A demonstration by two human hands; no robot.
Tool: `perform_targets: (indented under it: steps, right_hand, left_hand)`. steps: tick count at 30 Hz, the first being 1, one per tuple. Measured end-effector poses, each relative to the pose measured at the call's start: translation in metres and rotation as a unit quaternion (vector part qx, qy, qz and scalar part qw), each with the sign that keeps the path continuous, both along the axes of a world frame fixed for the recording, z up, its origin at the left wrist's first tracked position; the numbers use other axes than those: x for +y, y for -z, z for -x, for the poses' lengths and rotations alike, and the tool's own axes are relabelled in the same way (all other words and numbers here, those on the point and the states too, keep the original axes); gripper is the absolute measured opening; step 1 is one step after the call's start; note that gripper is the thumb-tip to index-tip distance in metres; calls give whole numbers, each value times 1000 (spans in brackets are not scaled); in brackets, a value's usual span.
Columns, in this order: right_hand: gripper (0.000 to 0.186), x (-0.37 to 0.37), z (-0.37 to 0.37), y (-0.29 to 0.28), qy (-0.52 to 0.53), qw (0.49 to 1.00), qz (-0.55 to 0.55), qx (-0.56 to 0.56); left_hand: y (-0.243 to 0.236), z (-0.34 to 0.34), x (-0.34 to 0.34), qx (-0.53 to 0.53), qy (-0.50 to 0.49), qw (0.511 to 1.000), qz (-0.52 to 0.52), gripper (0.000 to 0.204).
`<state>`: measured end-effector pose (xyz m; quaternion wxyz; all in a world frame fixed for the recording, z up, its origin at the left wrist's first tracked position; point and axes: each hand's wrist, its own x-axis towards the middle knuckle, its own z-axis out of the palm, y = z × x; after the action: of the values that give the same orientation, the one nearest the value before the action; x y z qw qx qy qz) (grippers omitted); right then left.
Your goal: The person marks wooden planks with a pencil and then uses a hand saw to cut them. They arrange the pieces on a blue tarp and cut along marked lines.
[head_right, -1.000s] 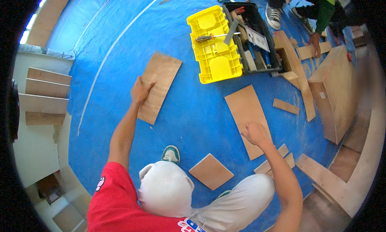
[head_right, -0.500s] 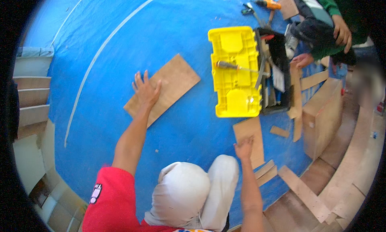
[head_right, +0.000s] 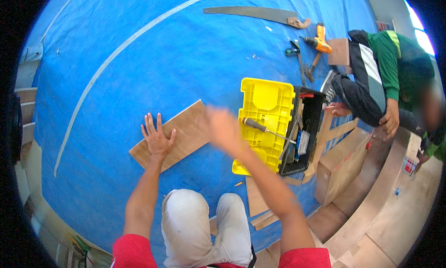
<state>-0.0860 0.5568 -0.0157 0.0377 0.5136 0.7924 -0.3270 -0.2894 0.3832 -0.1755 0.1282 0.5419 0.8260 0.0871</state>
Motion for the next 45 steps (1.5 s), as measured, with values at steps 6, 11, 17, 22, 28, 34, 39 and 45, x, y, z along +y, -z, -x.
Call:
perform_targets:
  steps: [6, 11, 17, 22, 28, 34, 39, 45]
  right_hand:
    - [69, 279, 51, 90, 354, 858, 256, 272]
    - [79, 367, 32, 141, 498, 761, 151, 387]
    - [87, 421, -7, 170, 579, 618, 172, 503]
    - [73, 432, -14, 189, 648, 537, 192, 505]
    - [36, 444, -10, 199, 684, 582, 172, 405]
    - [10, 424, -11, 202, 655, 558, 216, 462]
    - [12, 362, -17, 183, 550, 593, 193, 555]
    - [17, 263, 4, 95, 447, 592, 240, 627]
  left_hand:
    - [-3, 4, -2, -41, -3, 999, 1, 88]
    - [-3, 5, -3, -38, -6, 999, 6, 87]
    - [-1, 6, -2, -31, -14, 999, -18, 87]
    - [1, 5, -4, -54, -25, 998, -4, 86]
    - [-2, 6, -1, -52, -11, 999, 11, 89]
    - [-5, 6, -1, -48, -7, 999, -4, 90]
    - [-8, 5, 1, -46, 2, 999, 2, 90]
    - [-8, 2, 1, -17, 14, 1000, 1, 89]
